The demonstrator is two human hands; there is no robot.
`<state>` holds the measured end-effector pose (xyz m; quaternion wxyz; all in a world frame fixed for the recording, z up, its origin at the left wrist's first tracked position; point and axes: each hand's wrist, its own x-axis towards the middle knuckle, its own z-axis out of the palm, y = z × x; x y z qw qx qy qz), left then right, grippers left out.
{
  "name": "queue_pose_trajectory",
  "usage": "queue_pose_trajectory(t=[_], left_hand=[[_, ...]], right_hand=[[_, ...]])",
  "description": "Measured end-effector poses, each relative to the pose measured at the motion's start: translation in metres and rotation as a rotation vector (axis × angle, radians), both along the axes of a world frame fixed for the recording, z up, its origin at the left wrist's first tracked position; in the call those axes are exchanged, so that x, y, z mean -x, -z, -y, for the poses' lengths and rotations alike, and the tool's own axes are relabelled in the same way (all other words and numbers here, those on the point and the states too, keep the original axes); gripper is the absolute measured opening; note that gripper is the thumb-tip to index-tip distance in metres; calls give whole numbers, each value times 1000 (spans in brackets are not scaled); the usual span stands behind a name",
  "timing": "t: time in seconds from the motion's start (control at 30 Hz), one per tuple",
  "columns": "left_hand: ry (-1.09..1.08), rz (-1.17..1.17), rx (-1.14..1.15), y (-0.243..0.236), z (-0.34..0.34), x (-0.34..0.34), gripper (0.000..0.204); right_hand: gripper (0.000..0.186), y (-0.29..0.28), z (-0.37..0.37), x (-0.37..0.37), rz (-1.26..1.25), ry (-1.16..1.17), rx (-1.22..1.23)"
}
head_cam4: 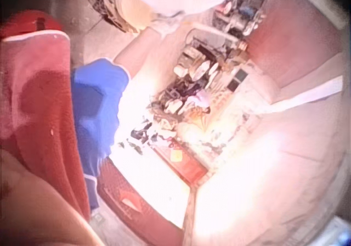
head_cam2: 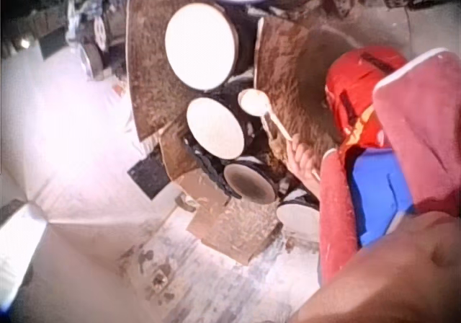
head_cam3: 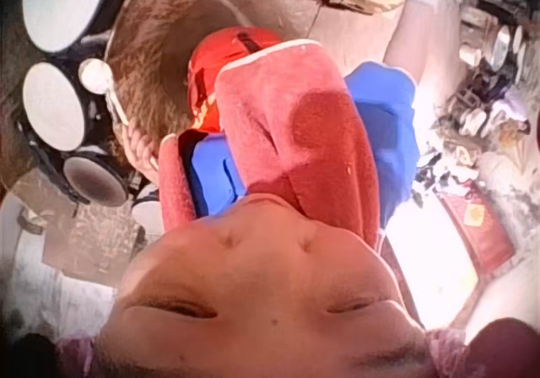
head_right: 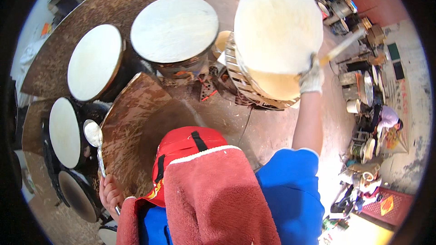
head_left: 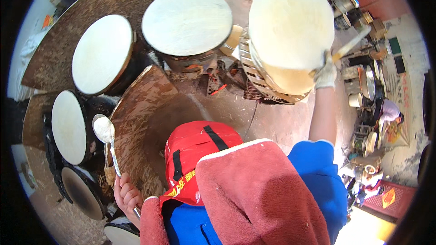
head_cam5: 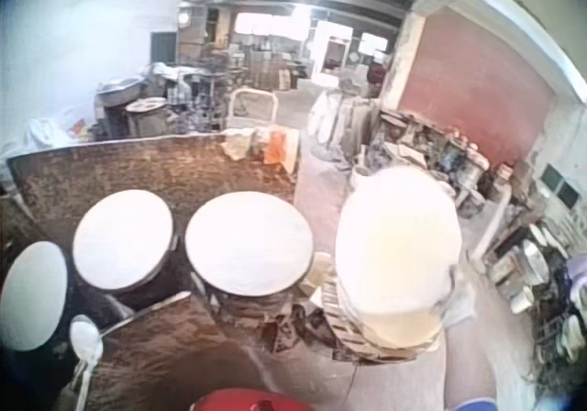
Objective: The person ladles batter onto multiple hot griddles and spreads it into thin circular crepes using a wooden spreader. They flip and remove finished crepes, then stack them on a nearby tray while continuing to cook additional crepes on the remaining griddles.
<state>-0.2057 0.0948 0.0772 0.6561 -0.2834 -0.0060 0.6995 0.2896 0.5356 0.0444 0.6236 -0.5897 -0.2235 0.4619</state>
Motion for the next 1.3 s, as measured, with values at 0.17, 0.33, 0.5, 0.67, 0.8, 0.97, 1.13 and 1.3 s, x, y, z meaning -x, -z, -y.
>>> queue_pose_trajectory(t=[0.17, 0.33, 0.5, 0.67, 0.8, 0.97, 1.13, 1.3], left_hand=[[60, -6, 97, -10, -36, -19, 32], [79, -1, 102, -9, -53, -32, 31], [10, -21, 58, 0, -31, -32, 27], [-210, -17, 26, 25, 30, -31, 27], [-395, -155, 87, 62, 108, -28, 30], [-667, -502, 275, 97, 218, -93, 45], [-1091, -383, 788, 98, 259, -265, 38], [-1325, 172, 1124, 157, 283, -486, 38]], right_hand=[[23, 125, 59, -84, -108, 139, 173], [27, 148, 62, -82, -173, 379, 115], [43, 143, 55, -72, -162, 110, 175], [38, 106, 32, -25, 882, 138, 504], [38, 89, 29, 169, 1197, -504, 153], [27, 101, 212, 425, 778, -1755, -196], [21, 78, 463, 451, 622, -2907, -527], [23, 74, 669, 308, 899, -3371, -1668]])
